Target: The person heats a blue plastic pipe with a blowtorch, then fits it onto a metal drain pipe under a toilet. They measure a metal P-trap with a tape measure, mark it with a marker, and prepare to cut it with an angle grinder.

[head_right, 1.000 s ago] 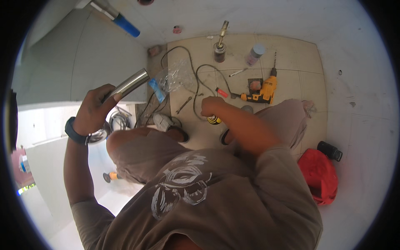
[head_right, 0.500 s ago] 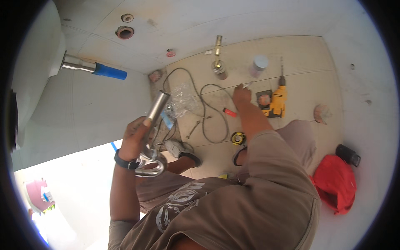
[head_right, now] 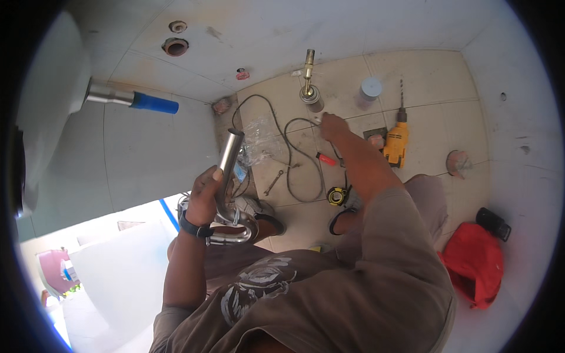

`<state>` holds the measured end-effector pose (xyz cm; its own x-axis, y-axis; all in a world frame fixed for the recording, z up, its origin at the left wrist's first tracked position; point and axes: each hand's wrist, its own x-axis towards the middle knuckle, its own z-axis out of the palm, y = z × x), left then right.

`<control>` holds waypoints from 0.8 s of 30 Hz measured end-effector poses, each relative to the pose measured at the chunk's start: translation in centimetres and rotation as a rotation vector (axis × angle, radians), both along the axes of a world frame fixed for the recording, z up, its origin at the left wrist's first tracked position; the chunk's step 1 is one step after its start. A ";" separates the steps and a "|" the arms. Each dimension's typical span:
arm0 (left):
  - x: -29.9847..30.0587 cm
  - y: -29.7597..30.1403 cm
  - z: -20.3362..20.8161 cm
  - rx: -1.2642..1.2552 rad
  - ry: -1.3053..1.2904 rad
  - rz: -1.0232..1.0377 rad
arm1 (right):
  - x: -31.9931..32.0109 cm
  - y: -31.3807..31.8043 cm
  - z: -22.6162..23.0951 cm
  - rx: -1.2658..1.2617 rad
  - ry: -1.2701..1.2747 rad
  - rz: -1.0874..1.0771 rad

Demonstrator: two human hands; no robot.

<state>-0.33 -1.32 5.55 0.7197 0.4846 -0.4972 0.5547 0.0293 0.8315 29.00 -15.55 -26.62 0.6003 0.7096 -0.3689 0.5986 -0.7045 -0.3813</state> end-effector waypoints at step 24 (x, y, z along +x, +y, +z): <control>-8.8 -4.4 3.7 -0.364 -0.755 0.062 | -21.0 0.7 31.8 0.933 1.302 -0.191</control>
<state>-9.11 -5.71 9.21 0.8991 0.4370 -0.0253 -0.1589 0.3797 0.9114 7.95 -14.85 5.22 0.3416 0.9229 -0.1776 -0.5231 0.0297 -0.8517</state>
